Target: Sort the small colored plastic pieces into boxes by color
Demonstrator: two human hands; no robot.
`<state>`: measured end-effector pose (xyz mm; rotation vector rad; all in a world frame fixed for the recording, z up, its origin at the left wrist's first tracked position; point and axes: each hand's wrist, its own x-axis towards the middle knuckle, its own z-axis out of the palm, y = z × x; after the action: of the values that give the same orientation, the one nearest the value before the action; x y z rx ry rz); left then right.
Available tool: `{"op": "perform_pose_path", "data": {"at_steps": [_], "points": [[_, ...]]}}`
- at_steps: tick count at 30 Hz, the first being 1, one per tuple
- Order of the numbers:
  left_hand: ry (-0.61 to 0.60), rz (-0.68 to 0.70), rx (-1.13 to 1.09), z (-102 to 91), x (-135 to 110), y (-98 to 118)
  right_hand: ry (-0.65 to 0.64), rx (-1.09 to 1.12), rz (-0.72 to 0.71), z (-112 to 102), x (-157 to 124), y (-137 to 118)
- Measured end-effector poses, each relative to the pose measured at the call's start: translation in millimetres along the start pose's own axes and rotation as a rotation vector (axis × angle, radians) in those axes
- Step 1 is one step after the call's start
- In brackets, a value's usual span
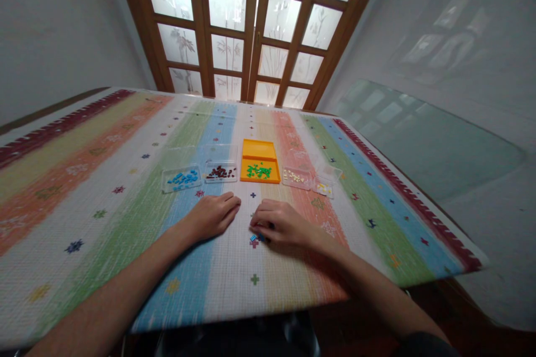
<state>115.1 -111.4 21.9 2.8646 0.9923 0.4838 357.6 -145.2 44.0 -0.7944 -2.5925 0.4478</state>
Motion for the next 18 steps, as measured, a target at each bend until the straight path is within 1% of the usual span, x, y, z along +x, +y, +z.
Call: {"op": "perform_pose_path", "data": {"at_steps": [5,11,15,18], "points": [[0.0,-0.008,0.002,1.1,0,0,-0.019,-0.166,-0.045,11,0,0],[-0.002,-0.005,0.013,1.7,0,0,-0.037,-0.285,-0.032,16,-1,-2],[-0.001,-0.001,0.019,1.0,-1,-1,-0.056,-0.265,0.022,15,-2,-2],[0.001,0.001,0.02,0.9,-1,-1,-0.045,-0.143,0.061,9,-4,-1]]}}
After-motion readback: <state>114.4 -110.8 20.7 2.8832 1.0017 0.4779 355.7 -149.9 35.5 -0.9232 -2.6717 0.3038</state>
